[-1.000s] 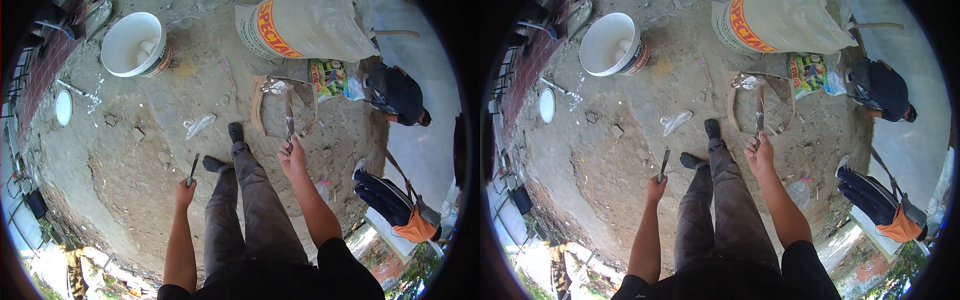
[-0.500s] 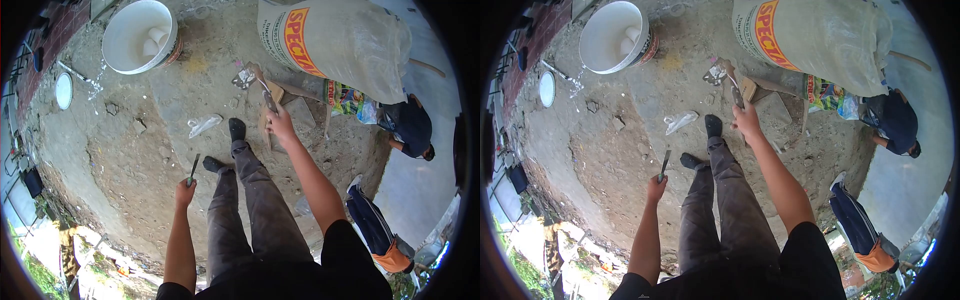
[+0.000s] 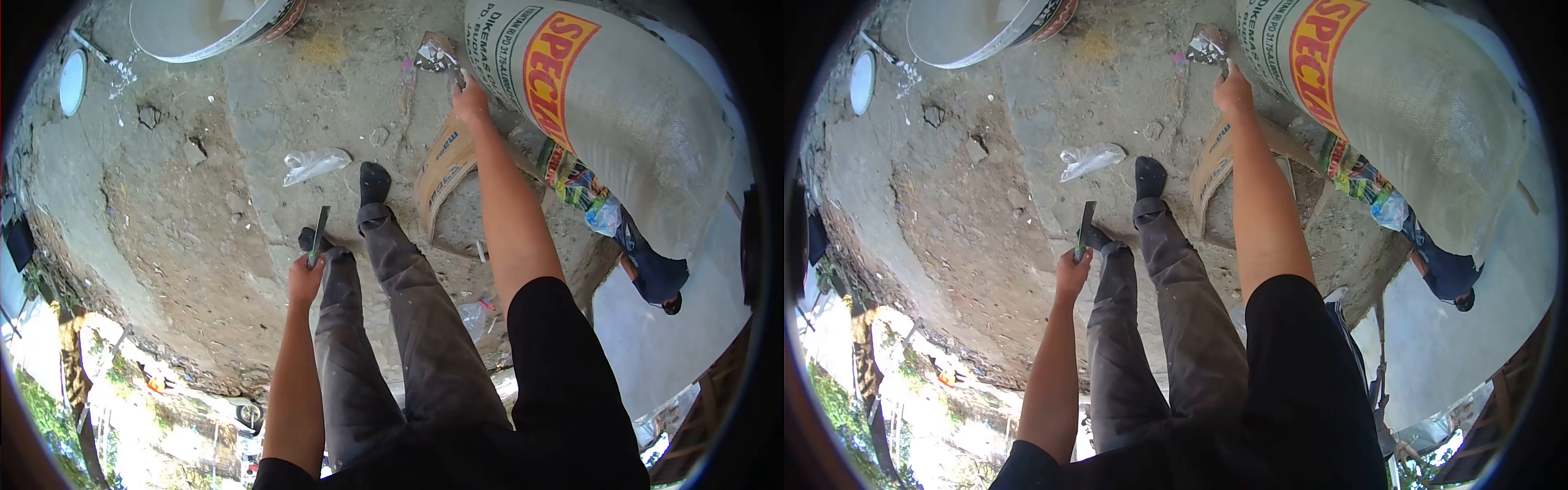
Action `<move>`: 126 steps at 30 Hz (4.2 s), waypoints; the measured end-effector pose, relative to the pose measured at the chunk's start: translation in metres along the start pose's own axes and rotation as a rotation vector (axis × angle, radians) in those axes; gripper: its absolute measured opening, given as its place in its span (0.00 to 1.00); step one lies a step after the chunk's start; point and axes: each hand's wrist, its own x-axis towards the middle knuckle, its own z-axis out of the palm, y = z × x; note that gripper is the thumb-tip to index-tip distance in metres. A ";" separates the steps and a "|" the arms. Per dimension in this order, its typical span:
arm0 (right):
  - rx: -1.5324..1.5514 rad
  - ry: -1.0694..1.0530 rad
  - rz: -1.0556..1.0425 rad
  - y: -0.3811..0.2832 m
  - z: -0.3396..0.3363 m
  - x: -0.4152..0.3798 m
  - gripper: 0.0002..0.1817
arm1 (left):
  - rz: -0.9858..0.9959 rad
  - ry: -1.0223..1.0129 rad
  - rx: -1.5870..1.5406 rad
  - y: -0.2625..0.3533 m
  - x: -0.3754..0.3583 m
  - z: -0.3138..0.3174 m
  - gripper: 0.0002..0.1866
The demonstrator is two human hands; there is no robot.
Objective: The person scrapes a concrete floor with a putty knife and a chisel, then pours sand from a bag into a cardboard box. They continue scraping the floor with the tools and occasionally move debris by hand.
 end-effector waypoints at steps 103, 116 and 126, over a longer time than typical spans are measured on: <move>2.393 0.684 0.907 0.274 0.035 -0.673 0.14 | 0.675 -0.362 1.069 0.006 -0.131 0.051 0.14; 2.638 0.661 1.353 0.350 0.111 -0.725 0.14 | 0.681 -0.526 1.064 0.022 -0.211 0.265 0.15; 0.927 0.124 0.992 0.415 0.121 -0.634 0.16 | 0.735 -0.636 0.903 0.066 -0.235 0.353 0.17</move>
